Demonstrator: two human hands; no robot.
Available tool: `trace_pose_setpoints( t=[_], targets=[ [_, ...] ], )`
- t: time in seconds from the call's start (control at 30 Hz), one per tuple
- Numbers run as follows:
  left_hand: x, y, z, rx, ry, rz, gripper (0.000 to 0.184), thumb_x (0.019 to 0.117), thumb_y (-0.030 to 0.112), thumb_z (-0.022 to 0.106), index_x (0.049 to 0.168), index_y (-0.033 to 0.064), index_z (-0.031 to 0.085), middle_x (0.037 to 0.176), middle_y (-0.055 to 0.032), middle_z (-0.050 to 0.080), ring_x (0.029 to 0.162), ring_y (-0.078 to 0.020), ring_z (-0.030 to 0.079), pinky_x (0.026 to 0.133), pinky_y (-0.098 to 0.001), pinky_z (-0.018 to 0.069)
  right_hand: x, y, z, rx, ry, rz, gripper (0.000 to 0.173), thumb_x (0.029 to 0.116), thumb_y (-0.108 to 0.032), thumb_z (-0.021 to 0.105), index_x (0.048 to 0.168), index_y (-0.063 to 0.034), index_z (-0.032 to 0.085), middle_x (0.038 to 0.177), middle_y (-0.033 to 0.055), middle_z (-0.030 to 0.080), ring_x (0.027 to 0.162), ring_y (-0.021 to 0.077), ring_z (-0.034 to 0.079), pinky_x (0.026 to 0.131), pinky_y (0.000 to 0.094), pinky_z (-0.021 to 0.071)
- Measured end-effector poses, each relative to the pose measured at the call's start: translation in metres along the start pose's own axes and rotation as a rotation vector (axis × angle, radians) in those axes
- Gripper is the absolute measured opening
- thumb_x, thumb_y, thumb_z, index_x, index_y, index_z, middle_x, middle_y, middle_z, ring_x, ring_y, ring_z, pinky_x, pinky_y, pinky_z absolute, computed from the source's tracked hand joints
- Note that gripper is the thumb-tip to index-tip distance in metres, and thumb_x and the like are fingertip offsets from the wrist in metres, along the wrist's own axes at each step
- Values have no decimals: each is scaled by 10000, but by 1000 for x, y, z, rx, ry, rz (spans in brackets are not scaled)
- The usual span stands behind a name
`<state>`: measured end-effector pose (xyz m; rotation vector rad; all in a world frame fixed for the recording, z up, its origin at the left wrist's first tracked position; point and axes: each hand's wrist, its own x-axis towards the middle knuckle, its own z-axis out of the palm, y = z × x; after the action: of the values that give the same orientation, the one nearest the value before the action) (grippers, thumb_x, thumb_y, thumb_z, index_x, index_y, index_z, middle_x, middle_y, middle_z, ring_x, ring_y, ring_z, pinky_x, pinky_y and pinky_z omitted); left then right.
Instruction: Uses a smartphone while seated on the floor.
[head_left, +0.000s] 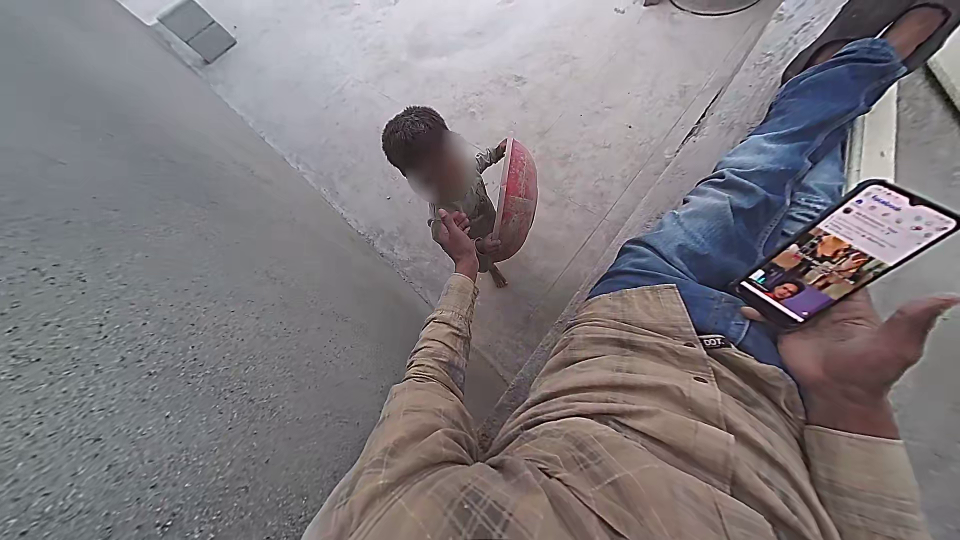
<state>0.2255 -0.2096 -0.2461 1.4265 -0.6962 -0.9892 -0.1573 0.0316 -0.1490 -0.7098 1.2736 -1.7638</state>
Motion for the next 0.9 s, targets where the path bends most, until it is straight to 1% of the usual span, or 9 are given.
trace_pose_setpoints(
  t=[0.03, 0.1, 0.2, 0.33, 0.5, 0.73, 0.8, 0.87, 0.9],
  targets=[
    [11, 13, 0, -106, 43, 1, 694, 1106, 492, 194, 1286, -70, 559, 1140, -180, 680, 994, -185, 671, 890, -334, 536, 0, 0, 0, -9, 3, -1, 1006, 834, -896, 338, 1522, -166, 270, 1350, 27, 619, 1078, 218, 697, 644, 405, 635],
    [26, 44, 3, -255, -1, 25, 789, 1083, 553, 103, 1385, -60, 497, 1257, -191, 663, 1096, -195, 668, 960, -328, 513, 1, 0, -1, -20, 7, 3, 1007, 836, -892, 346, 1524, -162, 270, 1353, 34, 615, 1088, 225, 693, 656, 413, 635],
    [42, 87, 15, -354, -179, 99, 961, 997, 654, -74, 1511, -43, 343, 1480, -217, 511, 1340, -238, 540, 1124, -356, 410, 0, 1, -1, -48, 20, 7, 993, 847, -887, 307, 1528, -165, 262, 1356, 39, 612, 1083, 224, 694, 648, 412, 632],
    [65, 125, 27, -501, -253, 147, 1079, 916, 742, -136, 1546, -36, 265, 1561, -219, 405, 1415, -248, 461, 1171, -368, 358, 2, 0, 1, -17, 26, 1, 1033, 826, -903, 333, 1532, -155, 253, 1357, 38, 612, 1102, 226, 688, 676, 432, 634],
    [70, 128, 16, -614, -214, 76, 1080, 910, 771, -108, 1553, -19, 251, 1562, -216, 399, 1417, -234, 456, 1167, -347, 356, -1, -3, 5, -6, 40, 12, 1098, 786, -920, 396, 1549, -152, 211, 1371, 35, 599, 1115, 218, 684, 669, 425, 635],
    [77, 124, 17, -635, -199, 9, 1090, 899, 782, -115, 1566, -9, 227, 1590, -211, 360, 1429, -259, 442, 1173, -392, 356, -1, -3, 5, -28, 35, -5, 1044, 829, -897, 348, 1533, -132, 251, 1362, 34, 613, 1097, 212, 693, 643, 414, 633],
    [72, 129, 28, -576, -214, -18, 976, 962, 738, -37, 1576, 29, 232, 1580, -191, 388, 1411, -259, 466, 1154, -394, 382, -2, -3, 6, -37, 40, -3, 1025, 842, -894, 308, 1536, -144, 243, 1364, 26, 613, 1099, 207, 692, 643, 412, 633],
    [50, 121, 49, -451, -295, -31, 777, 1059, 615, 149, 1537, 30, 332, 1488, -172, 509, 1316, -236, 557, 1094, -382, 447, -2, -5, 7, -48, 48, -4, 1024, 838, -899, 297, 1541, -158, 235, 1375, 19, 602, 1121, 201, 681, 662, 415, 633],
    [30, 109, 62, -366, -379, -24, 675, 1088, 534, 238, 1489, 16, 399, 1407, -162, 578, 1241, -213, 608, 1057, -363, 482, -2, -4, 7, -50, 52, -5, 1056, 808, -918, 339, 1540, -162, 243, 1367, 17, 608, 1114, 201, 684, 663, 415, 632]
  ],
)
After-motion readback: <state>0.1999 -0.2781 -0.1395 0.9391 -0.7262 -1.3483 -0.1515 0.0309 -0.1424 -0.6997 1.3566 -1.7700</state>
